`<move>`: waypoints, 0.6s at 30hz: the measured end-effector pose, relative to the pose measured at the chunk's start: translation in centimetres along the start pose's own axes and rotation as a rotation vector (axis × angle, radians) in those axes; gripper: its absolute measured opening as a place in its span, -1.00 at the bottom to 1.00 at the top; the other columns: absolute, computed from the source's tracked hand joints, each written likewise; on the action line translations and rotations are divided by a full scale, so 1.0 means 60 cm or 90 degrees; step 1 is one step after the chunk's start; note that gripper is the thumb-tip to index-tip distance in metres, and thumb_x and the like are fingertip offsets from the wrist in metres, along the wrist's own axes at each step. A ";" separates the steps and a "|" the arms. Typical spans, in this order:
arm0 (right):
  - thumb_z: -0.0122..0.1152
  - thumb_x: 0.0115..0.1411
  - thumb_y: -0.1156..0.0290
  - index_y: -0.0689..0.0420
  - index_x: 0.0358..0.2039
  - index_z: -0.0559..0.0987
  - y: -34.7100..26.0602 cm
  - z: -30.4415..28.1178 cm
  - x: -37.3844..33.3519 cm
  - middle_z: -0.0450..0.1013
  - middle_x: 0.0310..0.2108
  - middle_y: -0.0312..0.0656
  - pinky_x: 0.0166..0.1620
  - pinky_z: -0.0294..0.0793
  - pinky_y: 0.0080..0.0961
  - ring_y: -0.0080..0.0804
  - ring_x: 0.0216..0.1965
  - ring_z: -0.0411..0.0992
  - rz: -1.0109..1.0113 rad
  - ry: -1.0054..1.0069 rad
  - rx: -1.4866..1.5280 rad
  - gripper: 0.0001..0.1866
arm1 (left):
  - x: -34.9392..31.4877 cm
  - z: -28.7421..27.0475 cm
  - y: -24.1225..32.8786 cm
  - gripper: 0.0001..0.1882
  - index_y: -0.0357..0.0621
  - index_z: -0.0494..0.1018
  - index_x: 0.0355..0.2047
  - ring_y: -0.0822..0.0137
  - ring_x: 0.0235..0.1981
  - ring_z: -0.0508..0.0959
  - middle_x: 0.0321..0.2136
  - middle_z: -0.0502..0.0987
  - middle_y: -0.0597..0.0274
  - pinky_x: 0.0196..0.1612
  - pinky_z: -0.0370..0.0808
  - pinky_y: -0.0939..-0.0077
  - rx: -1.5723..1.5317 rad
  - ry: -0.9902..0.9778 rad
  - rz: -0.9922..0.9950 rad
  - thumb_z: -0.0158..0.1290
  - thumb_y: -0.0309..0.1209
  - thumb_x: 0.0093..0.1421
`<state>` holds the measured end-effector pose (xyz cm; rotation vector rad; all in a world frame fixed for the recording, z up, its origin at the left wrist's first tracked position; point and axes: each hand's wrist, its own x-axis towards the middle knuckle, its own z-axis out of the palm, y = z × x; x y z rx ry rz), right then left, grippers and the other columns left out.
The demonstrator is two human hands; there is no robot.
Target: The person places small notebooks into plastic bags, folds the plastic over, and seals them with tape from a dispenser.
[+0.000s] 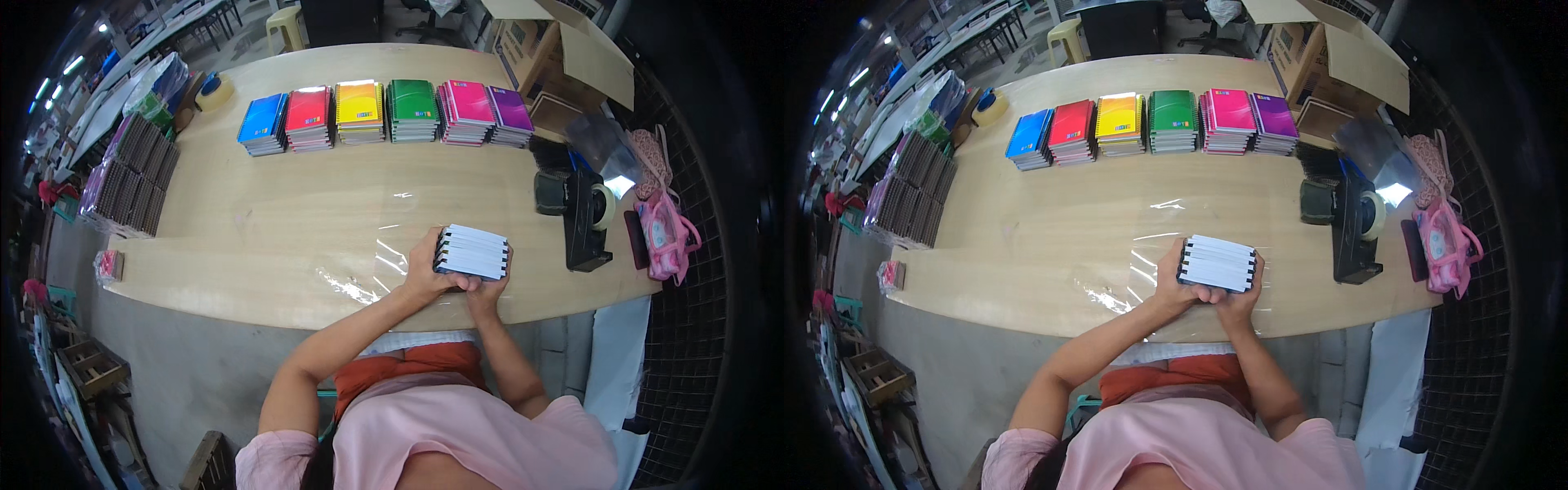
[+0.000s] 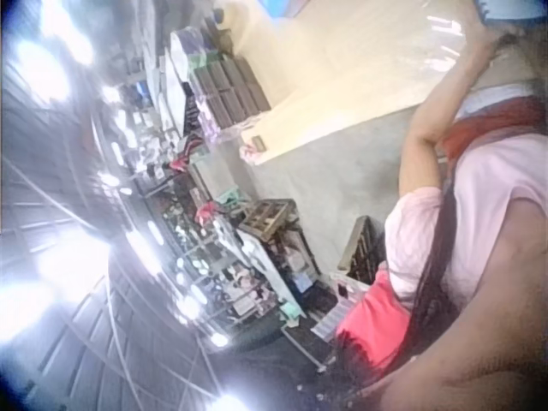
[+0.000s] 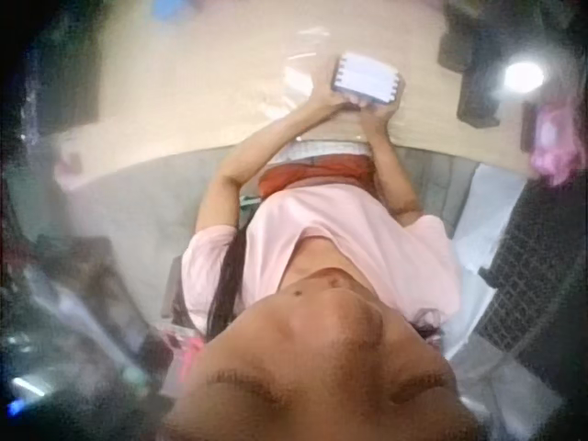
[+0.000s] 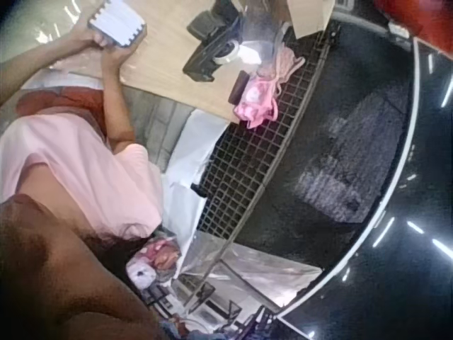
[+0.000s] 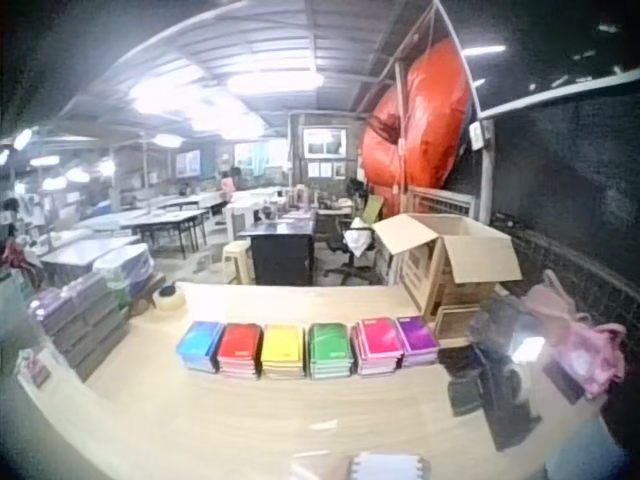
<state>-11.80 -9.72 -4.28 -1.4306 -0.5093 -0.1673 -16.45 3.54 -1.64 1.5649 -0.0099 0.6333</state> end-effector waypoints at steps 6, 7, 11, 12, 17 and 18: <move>0.48 -0.23 -0.36 0.27 0.12 0.27 -0.031 0.007 0.009 0.35 -0.04 -0.19 0.07 0.41 -0.37 -0.39 0.02 0.37 0.030 0.006 0.041 0.14 | -0.026 -0.041 0.055 -0.11 -0.29 0.28 0.09 -0.13 0.12 0.37 0.08 0.33 -0.21 0.14 0.33 0.09 0.167 0.037 0.072 0.25 0.19 -0.01; 0.45 -0.23 -0.39 0.28 0.09 0.30 -0.046 0.008 0.012 0.36 -0.07 -0.20 0.06 0.41 -0.37 -0.41 0.00 0.38 0.066 0.041 0.035 0.12 | -0.046 -0.050 0.058 -0.13 -0.28 0.27 0.10 -0.17 0.17 0.32 0.12 0.28 -0.23 0.18 0.29 0.06 0.205 0.074 0.122 0.25 0.15 0.02; 0.42 -0.18 -0.40 0.31 0.04 0.36 -0.059 -0.039 0.070 0.42 -0.13 -0.20 0.06 0.41 -0.40 -0.44 -0.05 0.40 0.171 0.016 0.074 0.07 | -0.124 -0.074 0.076 -0.27 -0.17 0.31 0.12 -0.13 0.22 0.21 0.15 0.22 -0.21 0.27 0.12 -0.08 0.489 -0.071 -0.024 0.26 -0.02 0.06; 0.41 -0.16 -0.40 0.32 0.03 0.37 -0.064 -0.057 0.095 0.44 -0.14 -0.19 0.06 0.41 -0.41 -0.45 -0.06 0.40 0.197 -0.003 0.085 0.06 | -0.130 -0.076 0.085 -0.29 -0.12 0.33 0.12 -0.13 0.20 0.24 0.13 0.25 -0.16 0.26 0.13 -0.12 0.605 -0.170 -0.027 0.25 -0.03 0.04; 0.43 -0.08 -0.27 0.29 0.02 0.44 -0.110 -0.014 0.243 0.52 -0.21 -0.08 0.00 0.45 -0.40 -0.33 -0.12 0.49 0.163 -0.573 -0.191 -0.08 | -0.129 -0.087 0.094 -0.34 -0.08 0.36 0.11 -0.08 0.21 0.24 0.14 0.26 -0.08 0.27 0.12 -0.16 0.608 -0.186 -0.031 0.24 -0.04 0.06; 0.43 -0.08 -0.27 0.29 0.02 0.44 -0.106 -0.001 0.257 0.52 -0.21 -0.08 0.00 0.45 -0.40 -0.33 -0.12 0.49 0.170 -0.577 -0.194 -0.08 | -0.126 -0.087 0.092 -0.34 -0.07 0.36 0.11 -0.07 0.21 0.24 0.15 0.26 -0.06 0.27 0.12 -0.17 0.602 -0.193 -0.040 0.24 -0.04 0.06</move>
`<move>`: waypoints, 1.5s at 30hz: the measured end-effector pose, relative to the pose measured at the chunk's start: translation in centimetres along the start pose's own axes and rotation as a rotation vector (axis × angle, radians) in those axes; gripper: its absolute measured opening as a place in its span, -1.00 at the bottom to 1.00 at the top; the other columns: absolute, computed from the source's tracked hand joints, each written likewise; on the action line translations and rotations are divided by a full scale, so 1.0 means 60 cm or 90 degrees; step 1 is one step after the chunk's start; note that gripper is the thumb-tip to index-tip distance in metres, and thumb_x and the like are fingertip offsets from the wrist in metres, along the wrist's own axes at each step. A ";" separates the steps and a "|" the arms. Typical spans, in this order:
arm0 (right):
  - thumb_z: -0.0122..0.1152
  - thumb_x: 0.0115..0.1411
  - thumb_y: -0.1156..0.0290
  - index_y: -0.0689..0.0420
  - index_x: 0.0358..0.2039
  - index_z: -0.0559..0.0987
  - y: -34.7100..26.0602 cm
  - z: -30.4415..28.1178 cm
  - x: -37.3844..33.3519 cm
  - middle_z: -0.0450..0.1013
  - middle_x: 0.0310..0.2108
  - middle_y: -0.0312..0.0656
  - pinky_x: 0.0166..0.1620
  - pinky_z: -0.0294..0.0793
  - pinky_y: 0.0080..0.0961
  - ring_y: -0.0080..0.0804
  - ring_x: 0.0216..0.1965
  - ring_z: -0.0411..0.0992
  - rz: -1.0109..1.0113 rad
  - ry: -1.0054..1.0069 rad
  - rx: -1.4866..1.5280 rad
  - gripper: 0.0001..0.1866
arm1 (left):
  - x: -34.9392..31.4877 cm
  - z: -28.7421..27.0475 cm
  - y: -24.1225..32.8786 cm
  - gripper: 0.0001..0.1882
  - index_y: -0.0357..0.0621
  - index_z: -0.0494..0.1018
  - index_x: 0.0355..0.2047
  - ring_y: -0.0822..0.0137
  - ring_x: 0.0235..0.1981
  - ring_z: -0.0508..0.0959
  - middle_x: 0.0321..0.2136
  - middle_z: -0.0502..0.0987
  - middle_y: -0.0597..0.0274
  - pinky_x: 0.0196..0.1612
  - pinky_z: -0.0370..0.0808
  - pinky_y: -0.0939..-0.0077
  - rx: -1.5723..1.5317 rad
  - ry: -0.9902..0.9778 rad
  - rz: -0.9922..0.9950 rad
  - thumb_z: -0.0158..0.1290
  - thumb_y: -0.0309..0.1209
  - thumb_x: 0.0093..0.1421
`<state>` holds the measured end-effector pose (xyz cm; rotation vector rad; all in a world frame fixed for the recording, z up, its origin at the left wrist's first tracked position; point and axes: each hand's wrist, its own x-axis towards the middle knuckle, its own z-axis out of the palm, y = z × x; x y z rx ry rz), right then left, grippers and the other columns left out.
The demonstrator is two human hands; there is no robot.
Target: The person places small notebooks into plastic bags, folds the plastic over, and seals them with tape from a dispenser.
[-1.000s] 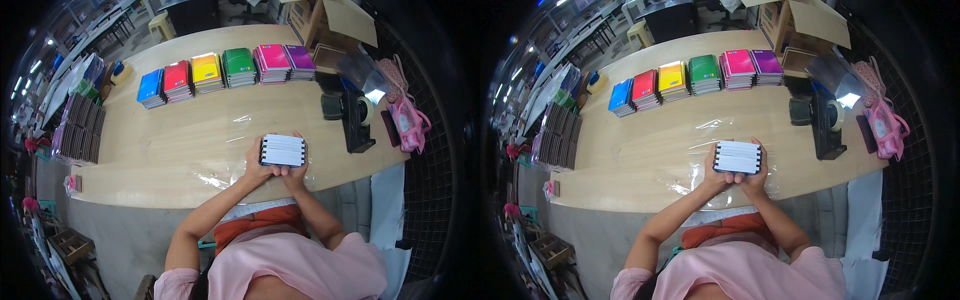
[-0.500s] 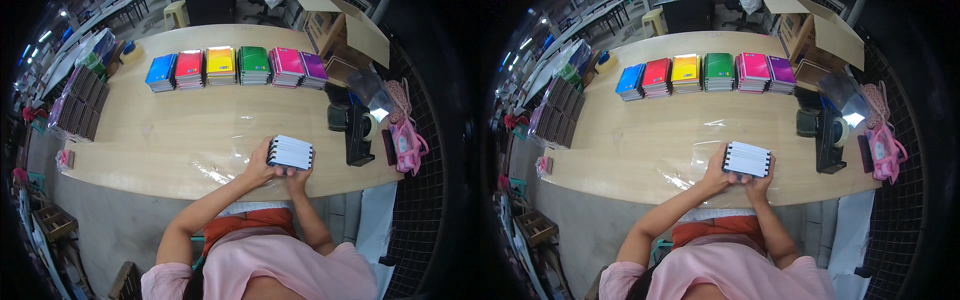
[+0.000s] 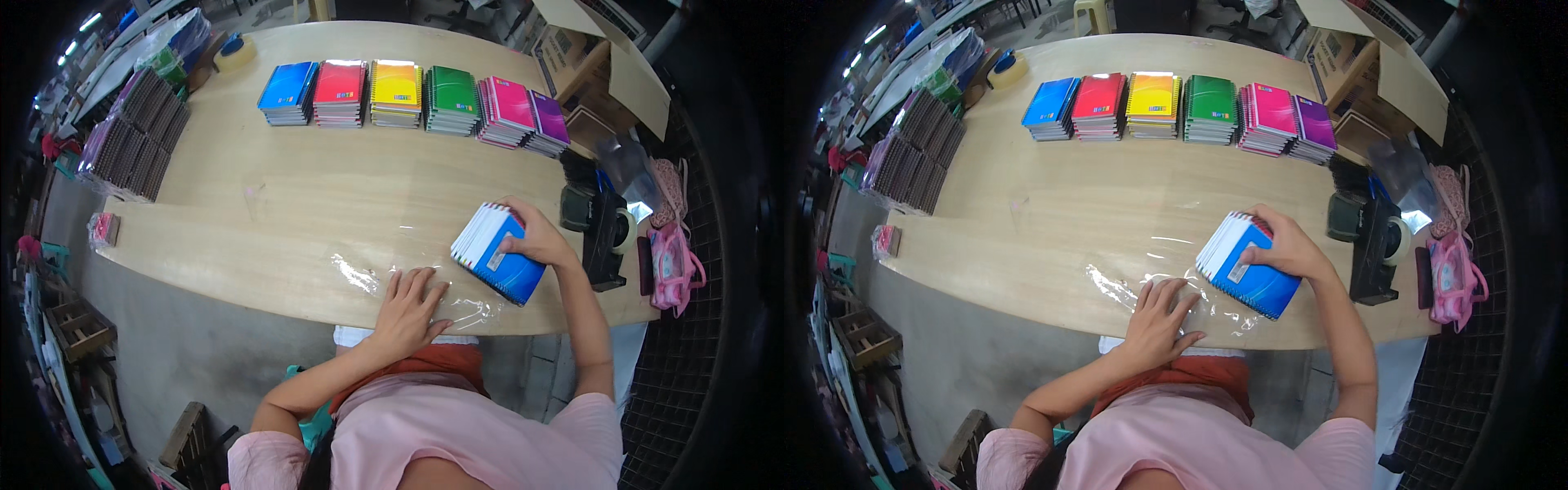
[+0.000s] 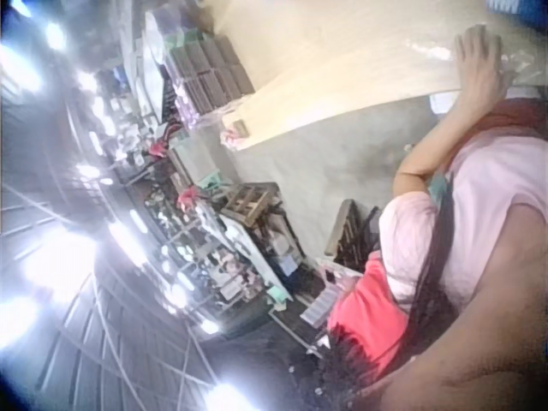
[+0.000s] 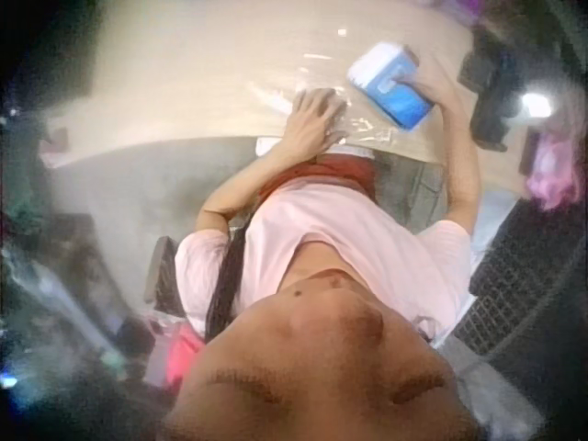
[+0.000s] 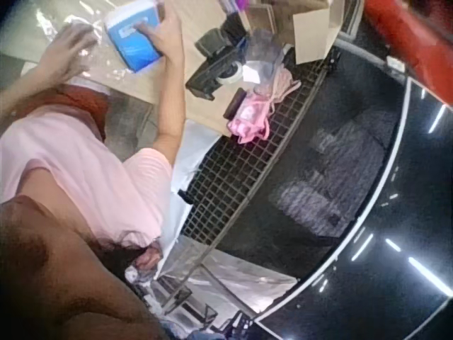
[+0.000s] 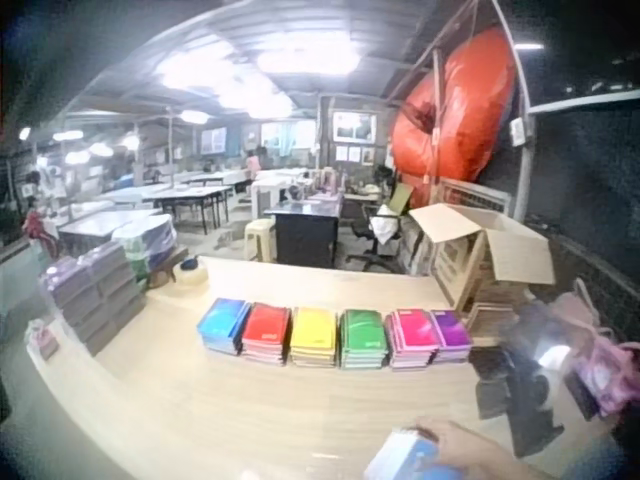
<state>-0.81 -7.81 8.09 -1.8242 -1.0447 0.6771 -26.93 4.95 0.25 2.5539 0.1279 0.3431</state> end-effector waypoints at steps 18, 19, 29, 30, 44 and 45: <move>0.44 -0.07 -0.17 0.31 0.01 0.49 0.015 0.062 0.125 0.51 -0.13 0.11 -0.01 0.46 -0.29 -0.10 -0.08 0.50 0.119 -0.294 -0.297 -0.15 | -0.009 0.005 -0.003 -0.37 -0.09 0.38 0.08 0.03 0.26 0.22 0.17 0.26 -0.02 0.29 0.10 -0.16 -0.016 0.021 -0.017 0.22 -0.04 0.08; 0.44 -0.07 -0.17 0.31 0.02 0.49 0.016 0.061 0.127 0.51 -0.13 0.11 0.00 0.46 -0.29 -0.10 -0.08 0.50 0.137 -0.301 -0.298 -0.15 | -0.009 0.004 -0.003 -0.37 -0.09 0.38 0.08 0.03 0.26 0.22 0.17 0.26 -0.02 0.29 0.10 -0.16 -0.016 0.021 -0.017 0.22 -0.04 0.08; 0.42 -0.14 -0.27 0.31 -0.12 0.58 0.002 0.062 0.131 0.56 -0.26 0.15 -0.14 0.54 -0.26 -0.07 -0.23 0.57 0.119 -0.287 -0.310 -0.15 | -0.009 0.002 -0.001 -0.37 -0.08 0.38 0.08 0.04 0.26 0.22 0.16 0.27 0.01 0.30 0.09 -0.13 -0.007 0.016 -0.015 0.22 -0.04 0.08; 0.42 -0.14 -0.27 0.31 -0.12 0.58 0.005 0.062 0.131 0.56 -0.26 0.15 -0.14 0.54 -0.26 -0.07 -0.23 0.57 0.120 -0.285 -0.310 -0.15 | -0.010 0.003 0.000 -0.37 -0.08 0.38 0.08 0.04 0.26 0.22 0.16 0.27 0.01 0.30 0.08 -0.12 -0.005 0.018 -0.017 0.22 -0.04 0.08; 0.50 -0.37 -0.34 0.33 -0.37 0.56 0.019 0.059 0.136 0.52 -0.45 0.11 -0.27 0.53 -0.21 -0.02 -0.37 0.55 0.041 -0.185 -0.402 -0.11 | -0.015 0.011 0.002 -0.34 -0.09 0.37 0.11 0.00 0.28 0.19 0.20 0.23 -0.03 0.29 0.08 -0.18 -0.003 0.011 -0.011 0.23 -0.03 0.07; 0.50 -0.37 -0.34 0.33 -0.37 0.56 0.016 0.059 0.134 0.52 -0.45 0.11 -0.27 0.53 -0.21 -0.02 -0.37 0.55 0.042 -0.182 -0.400 -0.11 | -0.017 0.011 0.002 -0.33 -0.07 0.36 0.13 -0.01 0.28 0.19 0.23 0.21 -0.05 0.29 0.08 -0.18 0.003 0.004 -0.007 0.23 -0.04 0.07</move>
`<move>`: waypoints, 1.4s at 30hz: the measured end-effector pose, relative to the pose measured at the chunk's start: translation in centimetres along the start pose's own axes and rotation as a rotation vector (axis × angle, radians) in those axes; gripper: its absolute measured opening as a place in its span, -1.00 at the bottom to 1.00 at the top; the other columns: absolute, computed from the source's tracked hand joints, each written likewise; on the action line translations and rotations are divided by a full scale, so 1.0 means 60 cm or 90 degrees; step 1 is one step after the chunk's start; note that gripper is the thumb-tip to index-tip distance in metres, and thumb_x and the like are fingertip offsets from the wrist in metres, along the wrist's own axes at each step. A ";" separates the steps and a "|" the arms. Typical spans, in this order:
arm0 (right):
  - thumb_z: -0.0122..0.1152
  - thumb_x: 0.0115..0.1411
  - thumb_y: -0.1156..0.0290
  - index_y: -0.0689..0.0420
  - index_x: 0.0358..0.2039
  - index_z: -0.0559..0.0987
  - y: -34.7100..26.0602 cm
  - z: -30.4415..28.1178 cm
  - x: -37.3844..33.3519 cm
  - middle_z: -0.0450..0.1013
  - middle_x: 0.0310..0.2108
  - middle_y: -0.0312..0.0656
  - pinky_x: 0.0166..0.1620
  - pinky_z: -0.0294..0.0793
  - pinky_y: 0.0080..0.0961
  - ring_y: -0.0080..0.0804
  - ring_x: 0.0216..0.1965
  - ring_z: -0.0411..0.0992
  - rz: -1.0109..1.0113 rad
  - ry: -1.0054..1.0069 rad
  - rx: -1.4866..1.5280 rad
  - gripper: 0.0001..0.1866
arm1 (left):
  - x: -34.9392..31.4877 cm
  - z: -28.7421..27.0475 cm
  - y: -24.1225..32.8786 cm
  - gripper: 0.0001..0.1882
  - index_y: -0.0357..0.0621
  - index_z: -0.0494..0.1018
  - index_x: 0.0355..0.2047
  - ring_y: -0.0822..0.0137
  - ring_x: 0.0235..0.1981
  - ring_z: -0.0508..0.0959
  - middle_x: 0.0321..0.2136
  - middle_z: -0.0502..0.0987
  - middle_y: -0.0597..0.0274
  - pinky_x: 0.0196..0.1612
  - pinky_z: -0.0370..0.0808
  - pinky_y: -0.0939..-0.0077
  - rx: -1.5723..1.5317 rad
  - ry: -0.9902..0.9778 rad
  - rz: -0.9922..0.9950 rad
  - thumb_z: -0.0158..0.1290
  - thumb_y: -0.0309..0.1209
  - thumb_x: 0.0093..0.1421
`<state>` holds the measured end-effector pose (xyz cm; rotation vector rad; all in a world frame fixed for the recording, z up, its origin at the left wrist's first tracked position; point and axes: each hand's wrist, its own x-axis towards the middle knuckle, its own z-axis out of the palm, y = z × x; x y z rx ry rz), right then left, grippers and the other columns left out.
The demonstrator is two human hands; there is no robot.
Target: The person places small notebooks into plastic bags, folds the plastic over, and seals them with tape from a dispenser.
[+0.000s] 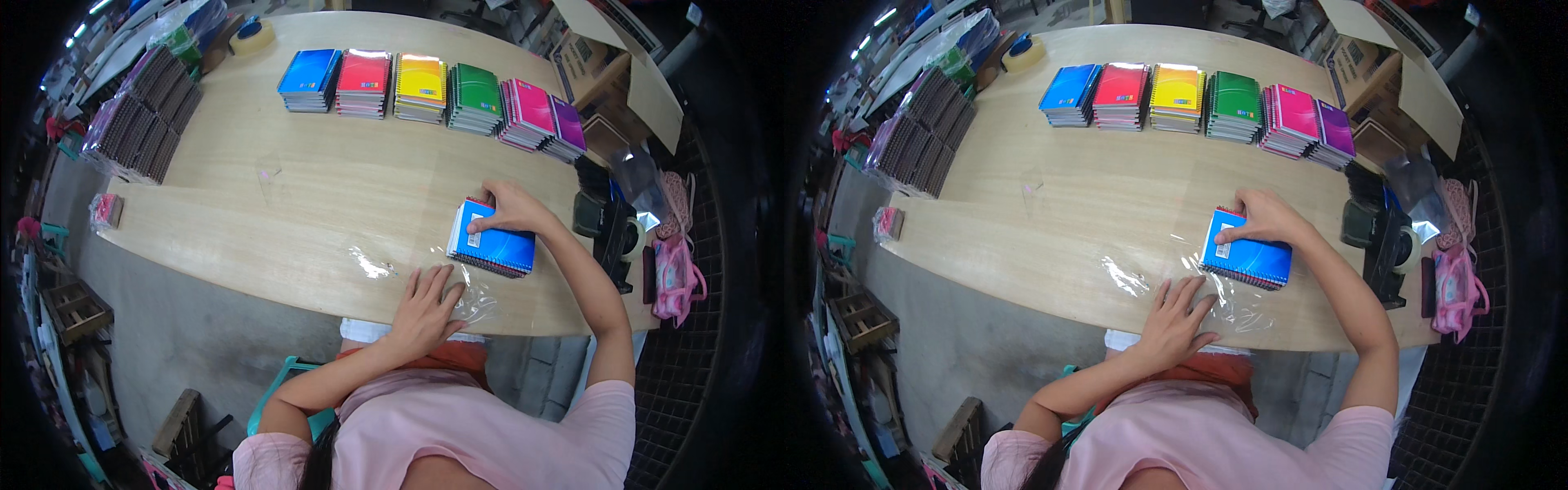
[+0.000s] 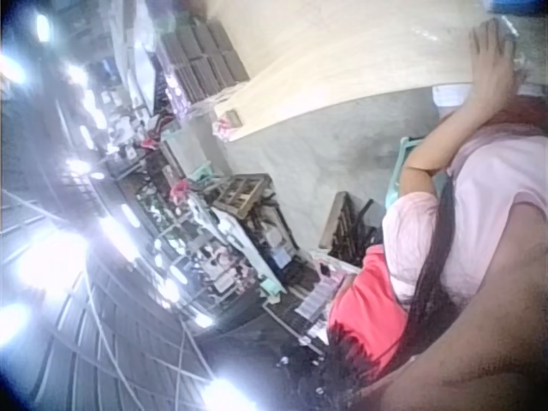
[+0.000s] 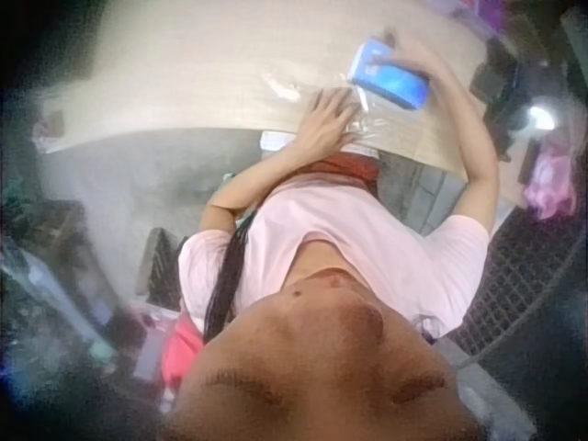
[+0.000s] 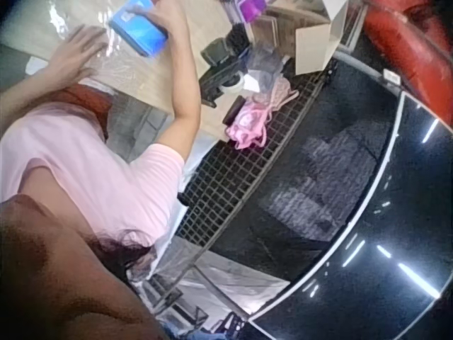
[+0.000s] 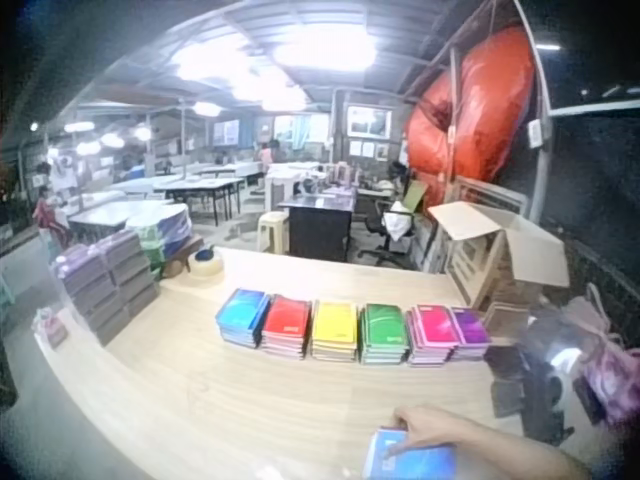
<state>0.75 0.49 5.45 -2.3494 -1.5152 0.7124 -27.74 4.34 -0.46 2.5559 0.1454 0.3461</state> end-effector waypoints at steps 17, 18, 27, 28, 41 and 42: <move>0.31 0.03 0.32 0.07 0.01 0.55 -0.093 0.241 -0.332 0.41 0.12 -0.04 0.26 0.10 0.22 -0.05 0.23 0.30 -0.092 0.377 -0.092 -0.53 | -0.013 -0.083 -0.023 -0.66 0.18 0.59 -0.07 0.34 -0.01 0.58 -0.06 0.61 0.37 0.18 0.38 0.03 0.120 0.017 0.270 0.18 -0.38 0.10; 0.27 0.06 0.38 0.04 -0.06 0.60 -0.074 0.247 -0.345 0.47 0.06 -0.09 0.25 0.09 0.24 -0.07 0.19 0.34 -0.060 0.471 -0.128 -0.62 | -0.003 -0.087 -0.022 -0.66 0.18 0.59 -0.07 0.34 -0.01 0.58 -0.06 0.61 0.37 0.18 0.38 0.03 0.127 0.012 0.279 0.18 -0.38 0.10; 0.32 0.13 0.42 0.18 -0.43 0.65 0.024 0.045 -0.329 0.56 -0.54 -0.21 -0.34 0.53 -0.51 -0.41 -0.47 0.54 0.040 0.481 0.274 -0.90 | 0.159 -0.177 -0.048 -0.71 -0.14 0.58 -0.13 0.17 -0.28 0.65 -0.24 0.64 0.04 -0.16 0.53 0.37 0.007 0.302 0.043 0.17 -0.61 0.10; 0.32 0.13 0.42 0.18 -0.43 0.65 0.044 0.034 -0.315 0.56 -0.54 -0.21 -0.34 0.53 -0.51 -0.41 -0.47 0.54 0.035 0.490 0.278 -0.90 | 0.176 -0.165 -0.022 -0.67 -0.16 0.56 -0.09 0.12 -0.21 0.63 -0.17 0.62 -0.02 -0.13 0.52 0.32 -0.065 0.466 0.083 0.18 -0.59 0.09; 0.28 0.20 0.32 0.24 -0.48 0.63 0.158 0.023 -0.253 0.54 -0.60 -0.22 -0.55 0.46 -0.67 -0.55 -0.60 0.51 0.220 0.201 0.633 -0.77 | 0.107 -0.004 0.075 -0.27 0.33 0.25 0.31 -0.08 0.24 0.24 0.23 0.24 -0.05 0.28 0.10 -0.09 0.167 0.065 0.135 0.14 0.07 0.13; 0.28 0.18 0.32 0.24 -0.47 0.64 0.168 0.023 -0.251 0.55 -0.59 -0.20 -0.52 0.48 -0.62 -0.51 -0.58 0.53 0.227 0.192 0.614 -0.77 | 0.109 -0.004 0.076 -0.28 0.34 0.26 0.30 -0.09 0.24 0.23 0.23 0.24 -0.05 0.29 0.09 -0.10 0.174 0.061 0.140 0.14 0.07 0.13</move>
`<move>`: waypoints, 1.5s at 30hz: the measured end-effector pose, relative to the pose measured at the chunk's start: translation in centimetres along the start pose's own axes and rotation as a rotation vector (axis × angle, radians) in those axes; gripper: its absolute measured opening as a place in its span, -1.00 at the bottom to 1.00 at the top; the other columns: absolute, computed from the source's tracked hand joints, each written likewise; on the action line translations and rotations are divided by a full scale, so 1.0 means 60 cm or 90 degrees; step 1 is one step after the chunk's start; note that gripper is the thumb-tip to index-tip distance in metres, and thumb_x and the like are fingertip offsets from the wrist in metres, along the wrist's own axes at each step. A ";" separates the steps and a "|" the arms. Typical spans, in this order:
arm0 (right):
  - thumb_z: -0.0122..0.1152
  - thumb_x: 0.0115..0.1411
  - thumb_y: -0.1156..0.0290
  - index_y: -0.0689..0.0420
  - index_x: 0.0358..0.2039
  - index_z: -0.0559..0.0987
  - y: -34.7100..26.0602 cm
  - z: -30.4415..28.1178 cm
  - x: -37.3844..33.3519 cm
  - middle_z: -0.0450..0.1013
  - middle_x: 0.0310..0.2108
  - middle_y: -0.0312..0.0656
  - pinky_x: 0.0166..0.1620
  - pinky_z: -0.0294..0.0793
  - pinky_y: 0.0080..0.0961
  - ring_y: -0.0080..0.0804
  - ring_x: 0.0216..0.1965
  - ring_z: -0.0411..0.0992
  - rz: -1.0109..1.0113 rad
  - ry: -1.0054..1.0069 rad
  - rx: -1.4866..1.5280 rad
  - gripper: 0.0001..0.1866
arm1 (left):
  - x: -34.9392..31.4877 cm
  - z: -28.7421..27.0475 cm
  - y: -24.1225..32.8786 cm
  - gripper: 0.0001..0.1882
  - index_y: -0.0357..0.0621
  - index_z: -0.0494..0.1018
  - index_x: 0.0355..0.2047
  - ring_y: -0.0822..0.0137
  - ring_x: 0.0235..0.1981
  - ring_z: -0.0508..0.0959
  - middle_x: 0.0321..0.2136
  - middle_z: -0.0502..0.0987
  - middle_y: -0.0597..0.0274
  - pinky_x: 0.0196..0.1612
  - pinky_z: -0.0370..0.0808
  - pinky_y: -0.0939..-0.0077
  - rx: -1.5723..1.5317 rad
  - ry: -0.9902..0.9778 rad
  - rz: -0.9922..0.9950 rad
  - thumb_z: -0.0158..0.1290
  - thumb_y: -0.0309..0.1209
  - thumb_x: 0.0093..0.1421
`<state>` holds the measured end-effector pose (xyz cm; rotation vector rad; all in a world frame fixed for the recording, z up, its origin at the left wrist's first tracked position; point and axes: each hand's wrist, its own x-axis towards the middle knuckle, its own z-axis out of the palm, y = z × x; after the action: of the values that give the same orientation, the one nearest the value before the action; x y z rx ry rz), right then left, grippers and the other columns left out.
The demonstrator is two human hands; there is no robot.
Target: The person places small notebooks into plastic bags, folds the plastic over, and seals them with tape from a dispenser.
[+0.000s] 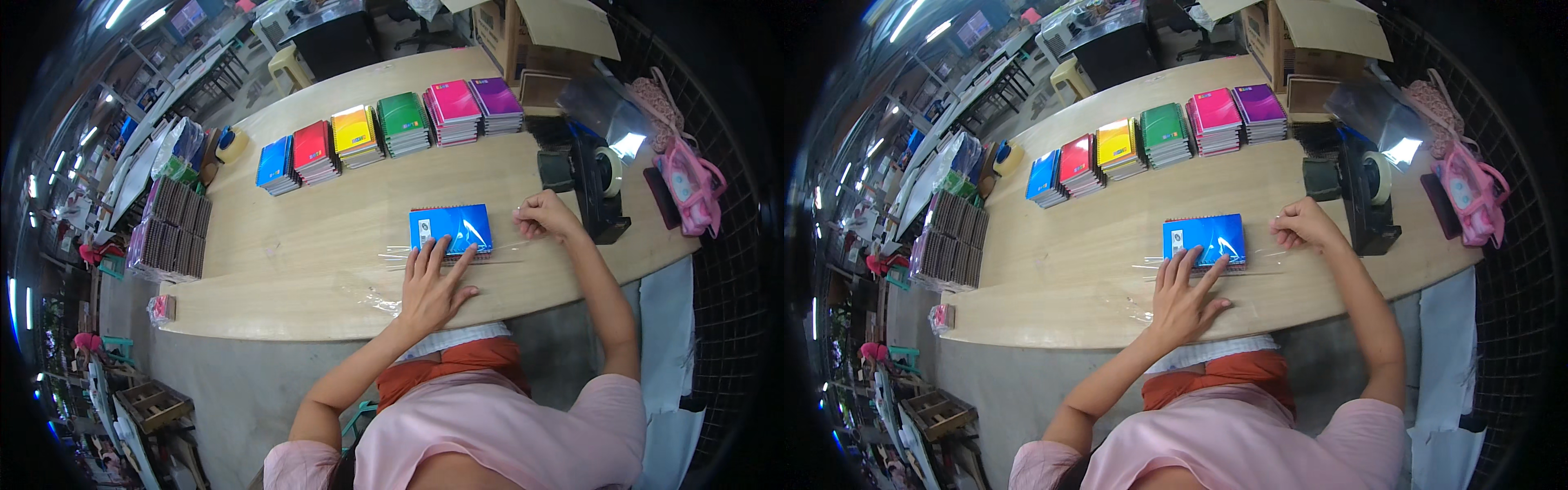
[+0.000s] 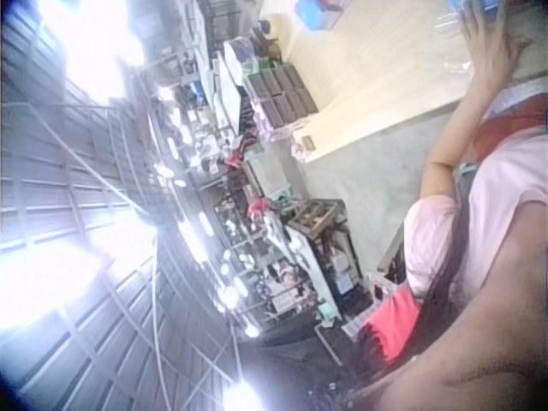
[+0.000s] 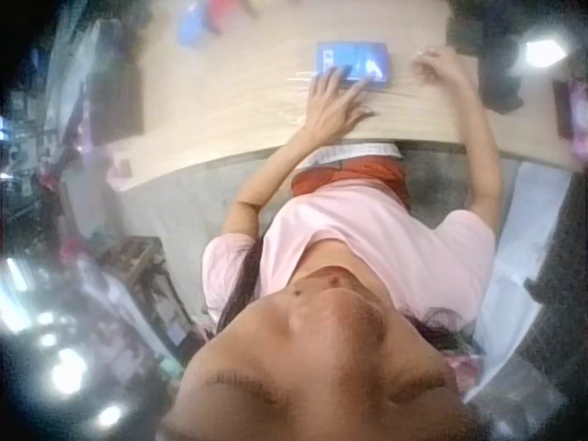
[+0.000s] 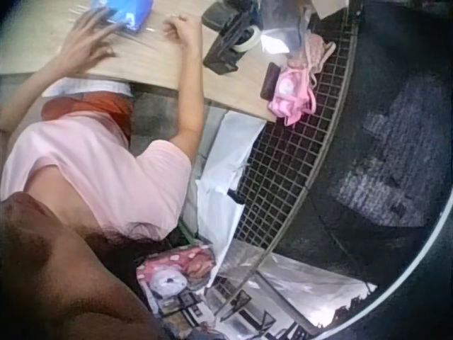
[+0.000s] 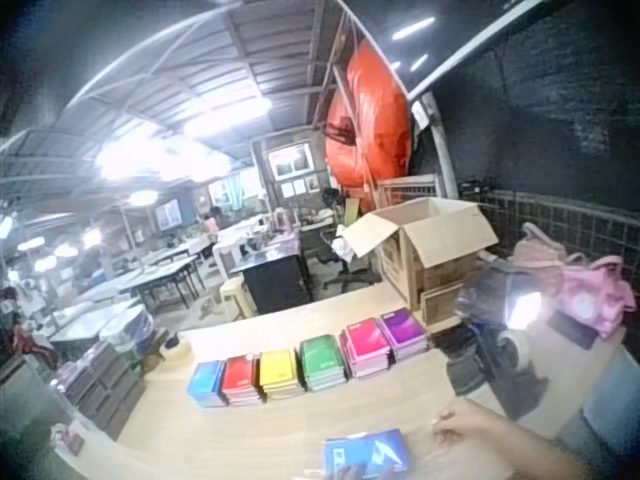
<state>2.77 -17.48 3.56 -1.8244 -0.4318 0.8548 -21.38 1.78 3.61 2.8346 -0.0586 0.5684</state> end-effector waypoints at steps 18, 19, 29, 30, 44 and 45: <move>0.42 0.00 0.23 0.20 -0.35 0.60 -0.086 0.117 0.211 0.55 -0.20 0.00 0.02 0.45 -0.20 -0.06 0.00 0.46 -0.336 0.126 -0.590 -0.68 | 0.009 -0.003 -0.001 -0.25 0.28 0.32 0.26 -0.15 0.22 0.22 0.21 0.23 -0.10 0.24 0.14 -0.06 0.011 0.004 -0.011 0.22 0.05 0.04; 0.45 -0.03 0.22 0.19 -0.32 0.58 -0.088 0.123 0.217 0.53 -0.15 0.00 0.07 0.41 -0.12 -0.01 0.05 0.42 -0.262 0.121 -0.669 -0.64 | 0.011 -0.006 0.002 -0.23 0.28 0.30 0.27 -0.14 0.21 0.23 0.19 0.24 -0.09 0.22 0.16 -0.05 0.017 -0.001 -0.022 0.22 0.05 0.03; 0.48 -0.11 0.28 0.17 -0.48 0.54 -0.081 0.127 0.222 0.53 -0.38 -0.08 -0.21 0.45 -0.16 -0.06 -0.22 0.50 -0.593 0.391 -0.762 -0.69 | 0.022 -0.004 0.008 -0.15 0.24 0.25 0.29 -0.08 0.17 0.25 0.16 0.26 -0.05 0.17 0.18 -0.04 0.010 -0.002 -0.071 0.26 0.06 -0.02; 0.40 -0.03 0.24 0.20 -0.45 0.59 -0.088 0.130 0.217 0.53 -0.46 -0.06 -0.25 0.47 -0.17 -0.09 -0.30 0.52 -0.562 0.262 -0.610 -0.71 | 0.020 -0.005 0.008 -0.14 0.23 0.25 0.29 -0.08 0.17 0.25 0.16 0.26 -0.05 0.18 0.18 -0.05 0.003 -0.004 -0.066 0.26 0.06 -0.02; 0.01 0.33 -0.12 0.30 -0.37 0.66 -0.111 0.137 0.204 0.53 -0.54 -0.16 -0.50 0.37 -0.46 -0.48 -0.56 0.41 -0.042 -0.317 -0.370 -0.36 | 0.016 -0.005 0.018 -0.11 0.21 0.22 0.31 -0.14 0.23 0.20 0.21 0.20 -0.13 0.21 0.15 -0.11 -0.009 -0.015 -0.084 0.28 0.04 -0.02; 0.03 0.32 -0.12 0.31 -0.38 0.66 -0.115 0.140 0.200 0.54 -0.54 -0.14 -0.49 0.38 -0.45 -0.46 -0.55 0.42 -0.042 -0.310 -0.382 -0.36 | 0.014 -0.006 0.018 -0.11 0.20 0.22 0.31 -0.15 0.23 0.20 0.21 0.20 -0.13 0.21 0.15 -0.11 -0.012 -0.014 -0.086 0.28 0.03 -0.03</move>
<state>5.51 -1.51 3.78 -2.1073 -1.1509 1.2155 -20.85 0.83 4.52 2.8008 0.1219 0.5042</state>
